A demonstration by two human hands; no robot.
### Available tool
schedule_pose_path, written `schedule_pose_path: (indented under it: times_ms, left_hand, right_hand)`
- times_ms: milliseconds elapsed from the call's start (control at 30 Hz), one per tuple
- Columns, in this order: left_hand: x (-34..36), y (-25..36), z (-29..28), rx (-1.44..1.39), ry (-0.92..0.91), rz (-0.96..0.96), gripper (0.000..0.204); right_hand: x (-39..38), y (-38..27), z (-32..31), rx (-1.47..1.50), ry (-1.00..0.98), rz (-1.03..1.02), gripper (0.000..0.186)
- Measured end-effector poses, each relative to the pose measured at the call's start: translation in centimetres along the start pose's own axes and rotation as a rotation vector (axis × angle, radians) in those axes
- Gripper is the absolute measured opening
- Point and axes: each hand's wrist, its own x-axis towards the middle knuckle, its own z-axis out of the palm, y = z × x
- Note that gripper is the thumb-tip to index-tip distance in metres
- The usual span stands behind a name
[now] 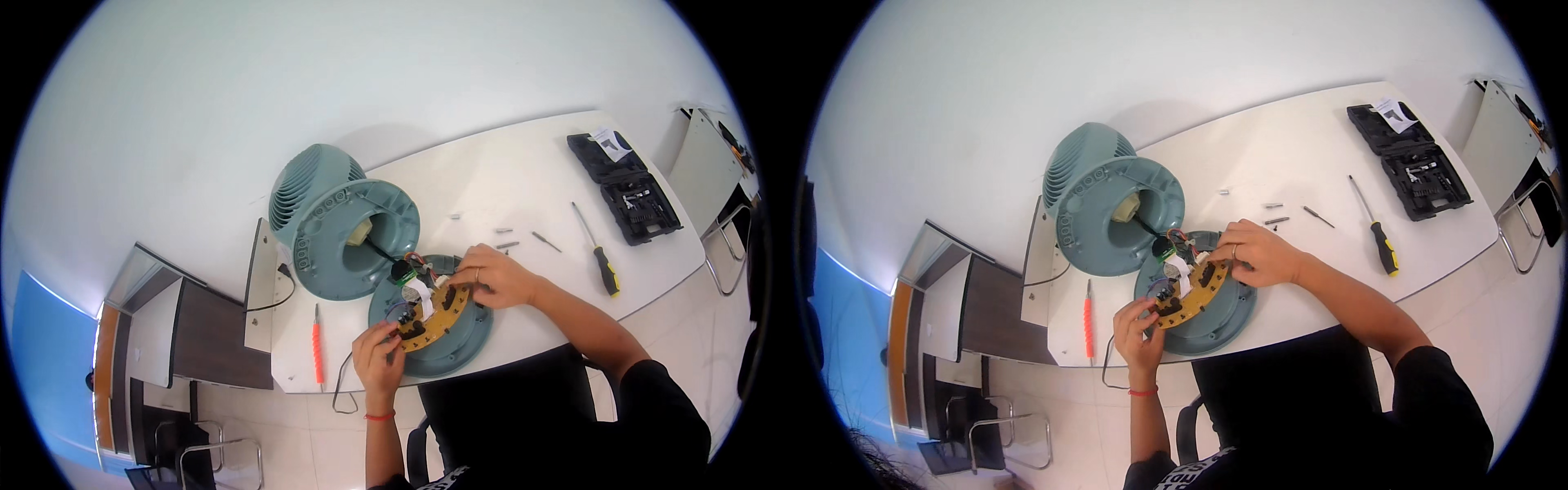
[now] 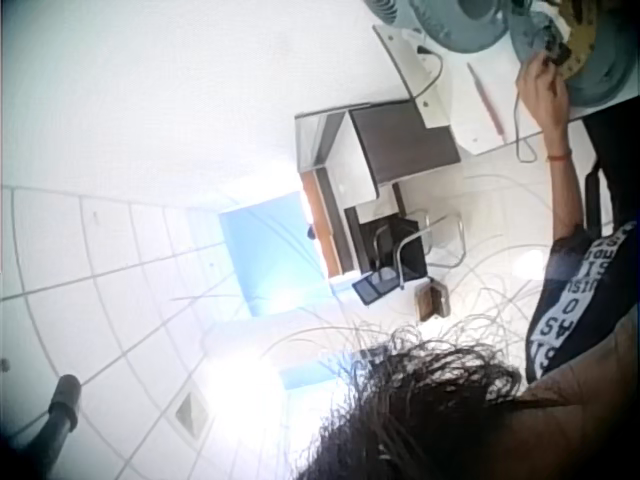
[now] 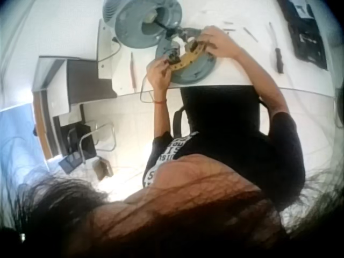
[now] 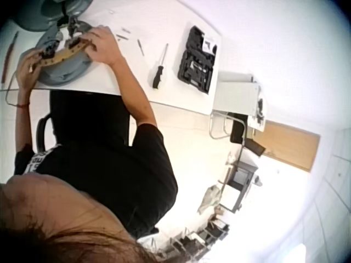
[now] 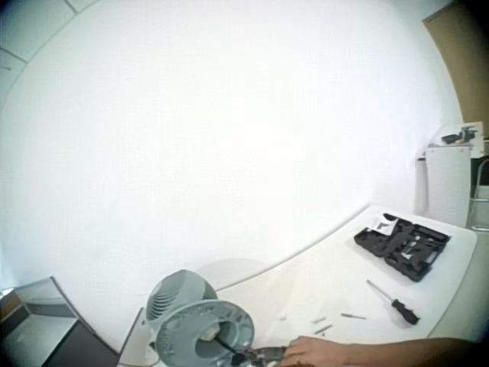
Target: The person removes a small black component from a circuit board inside a disassembled teal fan base, then uses a screwdriver to adjust or remove components on the board. The person continues to manipulate the board and wires while seated at a white table.
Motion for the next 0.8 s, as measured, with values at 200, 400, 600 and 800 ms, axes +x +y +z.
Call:
schedule_pose_path:
  times_ms: [200, 400, 600, 800]
  left_hand:
    - [0.2, 1.2, -0.3, 0.003, -0.122, 0.007, 0.036]
    - [0.6, 2.1, -0.7, -0.078, -0.226, -0.050, 0.047]
    - [0.6, 2.6, -0.7, -0.101, -0.297, -0.045, 0.058]
    - [0.5, 2.5, -1.0, -0.064, -0.316, -0.072, 0.055]
  right_hand:
    - [1.8, -0.6, 0.3, 0.254, 0.082, 0.271, 0.019]
    - [6.8, -1.9, 1.3, 0.159, -0.176, 0.561, 0.031]
    - [8.1, -1.1, 2.6, 0.290, -0.249, 0.623, 0.038]
    - [7.7, -1.0, 2.1, 0.681, -0.356, 0.661, 0.034]
